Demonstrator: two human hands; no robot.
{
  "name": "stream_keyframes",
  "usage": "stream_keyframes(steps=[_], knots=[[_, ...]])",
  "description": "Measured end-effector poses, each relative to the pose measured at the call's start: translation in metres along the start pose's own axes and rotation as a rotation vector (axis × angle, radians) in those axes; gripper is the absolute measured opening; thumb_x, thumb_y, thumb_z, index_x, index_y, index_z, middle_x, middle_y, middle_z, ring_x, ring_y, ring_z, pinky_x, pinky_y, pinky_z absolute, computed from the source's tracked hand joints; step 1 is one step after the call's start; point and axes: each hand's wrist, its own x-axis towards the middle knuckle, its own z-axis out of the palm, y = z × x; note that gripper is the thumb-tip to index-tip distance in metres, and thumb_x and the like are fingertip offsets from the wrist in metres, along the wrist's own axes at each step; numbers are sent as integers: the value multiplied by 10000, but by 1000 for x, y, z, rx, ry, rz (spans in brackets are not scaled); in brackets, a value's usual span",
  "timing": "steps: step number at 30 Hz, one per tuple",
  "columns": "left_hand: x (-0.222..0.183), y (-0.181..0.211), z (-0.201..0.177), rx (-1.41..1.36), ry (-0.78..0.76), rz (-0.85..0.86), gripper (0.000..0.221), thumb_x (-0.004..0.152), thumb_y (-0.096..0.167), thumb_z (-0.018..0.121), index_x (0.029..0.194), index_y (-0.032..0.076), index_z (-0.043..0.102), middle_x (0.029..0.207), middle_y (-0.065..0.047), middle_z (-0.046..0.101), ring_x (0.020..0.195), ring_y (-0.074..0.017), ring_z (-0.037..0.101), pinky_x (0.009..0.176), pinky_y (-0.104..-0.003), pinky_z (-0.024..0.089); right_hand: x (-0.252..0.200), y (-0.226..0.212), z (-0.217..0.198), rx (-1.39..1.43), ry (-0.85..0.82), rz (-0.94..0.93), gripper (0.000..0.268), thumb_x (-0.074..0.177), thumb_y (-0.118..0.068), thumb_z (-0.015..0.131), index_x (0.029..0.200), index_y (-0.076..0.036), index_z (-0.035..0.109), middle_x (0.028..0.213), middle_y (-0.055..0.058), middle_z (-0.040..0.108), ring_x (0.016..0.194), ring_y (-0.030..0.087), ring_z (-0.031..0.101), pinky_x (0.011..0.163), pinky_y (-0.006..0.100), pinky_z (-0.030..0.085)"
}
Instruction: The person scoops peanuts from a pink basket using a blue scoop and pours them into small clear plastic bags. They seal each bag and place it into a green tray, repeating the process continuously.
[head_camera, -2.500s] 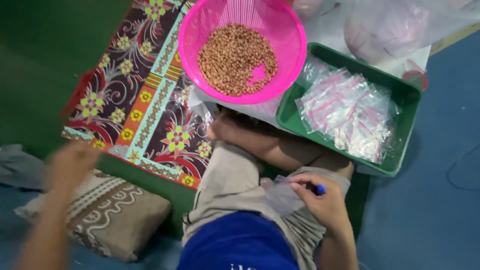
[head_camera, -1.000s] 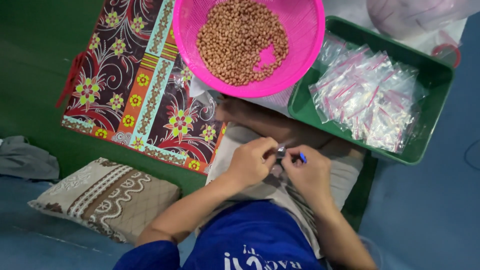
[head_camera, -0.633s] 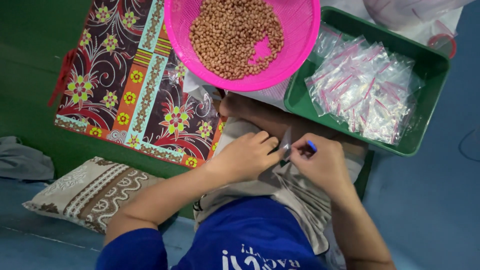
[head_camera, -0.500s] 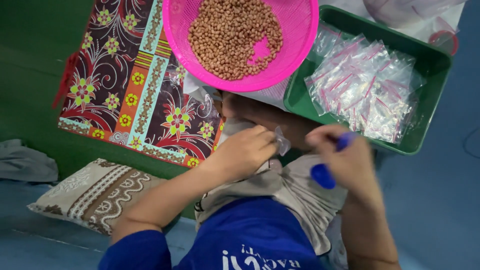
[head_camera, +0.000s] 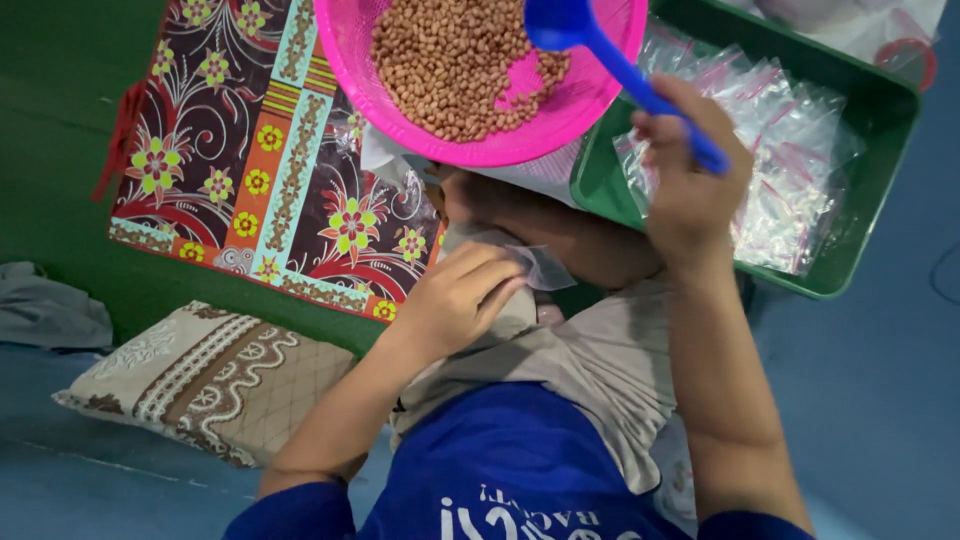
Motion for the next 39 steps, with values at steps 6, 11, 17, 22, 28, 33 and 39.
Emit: stream_keyframes(steps=[6, 11, 17, 22, 28, 33, 39], knots=[[9, 15, -33, 62, 98, 16, 87, 990, 34, 687, 1029, -44, 685, 997, -146, 692, 916, -310, 668, 890, -401, 538, 4, -1, 35, -328, -315, -274, 275, 1139, -137, 570, 1323, 42, 670, 1216, 193, 719, 1070, 376, 657, 953, 457, 512], [20, 15, -74, 174, 191, 23, 94, 984, 39, 692, 1021, -43, 718, 1022, -182, 719, 928, -311, 691, 884, -403, 558, -1, -8, 41, -288, -338, -276, 214, 1111, -79, 592, 1263, 29, 697, 1170, 169, 738, 1014, 350, 675, 931, 434, 524], [38, -11, -94, 367, 332, 75, 129, 1010, 21, 725, 1068, -94, 710, 1029, -221, 701, 936, -379, 683, 861, -445, 569, 0, -10, 40, -188, -285, -69, 245, 1130, -164, 550, 1241, -11, 705, 1029, 122, 747, 978, 262, 704, 877, 369, 532], [51, -35, -99, 487, 453, 195, 87, 1000, 41, 769, 989, -37, 733, 941, -132, 639, 877, -317, 685, 788, -403, 573, -4, 6, 42, 52, -112, -112, 197, 1095, -42, 596, 1177, 63, 742, 943, 190, 722, 859, 244, 742, 796, 359, 615], [66, -49, -96, 546, 353, 140, 68, 1040, -20, 680, 1021, -68, 725, 1018, -173, 671, 896, -340, 616, 825, -412, 517, -2, -13, 36, 56, -88, 19, 268, 1126, -168, 538, 1214, 41, 681, 1121, 204, 709, 906, 277, 744, 819, 335, 624], [72, -77, -79, 527, 291, 88, 73, 1053, 2, 635, 1087, 8, 700, 1077, -121, 716, 900, -331, 628, 815, -411, 530, -3, -23, 35, 97, 12, -44, 267, 1118, -148, 549, 1224, 71, 659, 1156, 234, 686, 933, 322, 752, 854, 337, 656], [96, -83, -68, 291, 143, -353, 131, 1047, 127, 581, 1027, 101, 455, 810, -79, 568, 692, -290, 569, 603, -443, 419, -7, -37, 32, 127, 35, -108, 292, 1113, -180, 555, 1226, 71, 650, 1119, 237, 683, 934, 317, 751, 834, 334, 645]])
